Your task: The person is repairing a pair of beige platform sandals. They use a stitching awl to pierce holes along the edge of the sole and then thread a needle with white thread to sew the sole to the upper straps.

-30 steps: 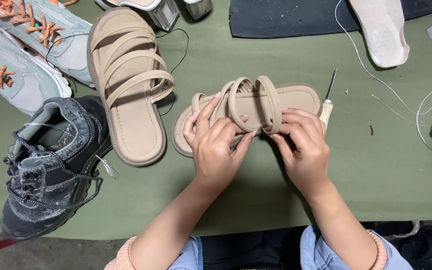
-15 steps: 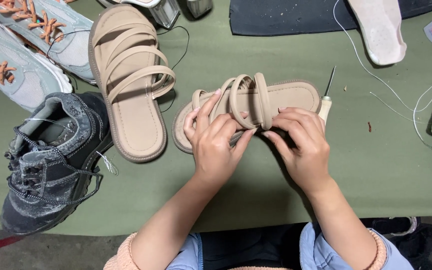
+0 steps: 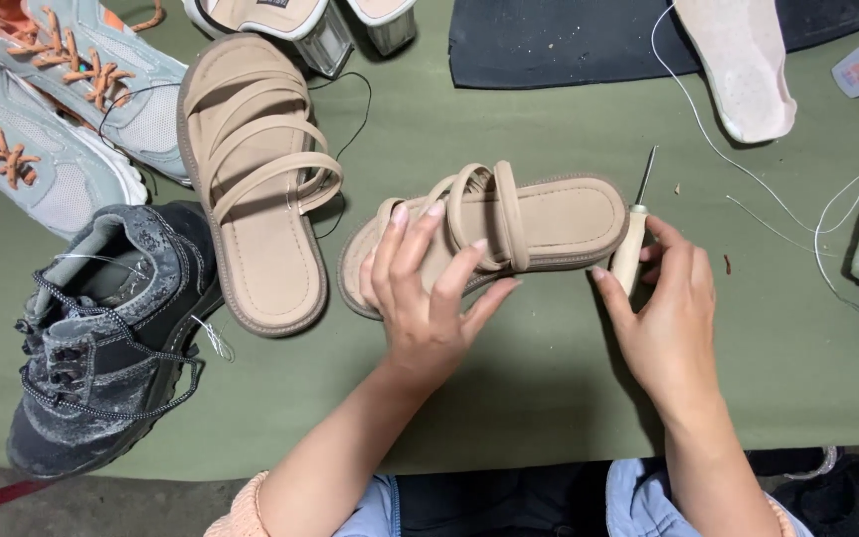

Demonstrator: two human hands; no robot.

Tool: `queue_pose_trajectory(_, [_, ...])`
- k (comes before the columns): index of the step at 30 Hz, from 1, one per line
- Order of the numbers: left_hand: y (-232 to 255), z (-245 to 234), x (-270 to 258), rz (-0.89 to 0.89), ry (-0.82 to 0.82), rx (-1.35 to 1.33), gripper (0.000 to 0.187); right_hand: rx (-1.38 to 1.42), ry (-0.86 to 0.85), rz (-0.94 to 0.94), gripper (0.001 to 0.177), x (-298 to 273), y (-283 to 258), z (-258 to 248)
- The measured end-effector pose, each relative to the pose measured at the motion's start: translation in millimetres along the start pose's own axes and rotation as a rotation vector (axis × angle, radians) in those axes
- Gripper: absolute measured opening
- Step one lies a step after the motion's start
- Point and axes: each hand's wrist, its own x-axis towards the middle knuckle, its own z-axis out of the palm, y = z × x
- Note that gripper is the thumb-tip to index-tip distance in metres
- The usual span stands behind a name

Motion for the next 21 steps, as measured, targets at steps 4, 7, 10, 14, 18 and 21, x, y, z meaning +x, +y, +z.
queue_pose_trajectory(4, [6, 7, -4, -0.052, -0.04, 0.09, 0.042, 0.065, -0.041, 0.162, 0.056, 0, 2, -10])
queue_pose_trajectory(7, [2, 7, -4, -0.005, -0.133, 0.017, 0.024, 0.129, 0.13, 0.134, 0.033, -4, 16, -18])
queue_pose_trajectory(10, [-1, 6, -2, 0.04, -0.152, -0.022, 0.018, 0.54, 0.371, 0.074, 0.015, -10, 30, -24])
queue_pose_trajectory(14, [0, 3, 2, 0.022, -0.171, -0.123, 0.023, 0.608, 0.536, -0.05, 0.02, -17, 36, -29])
queue_pose_trajectory(18, [-1, 3, 5, 0.036, -0.176, -0.123, 0.026, 0.482, 0.43, -0.14, 0.026, -20, 14, -33])
queue_pose_trajectory(21, [-1, 2, 6, 0.028, -0.19, -0.132, 0.026, 0.354, 0.343, -0.248, 0.032, -8, -7, -36])
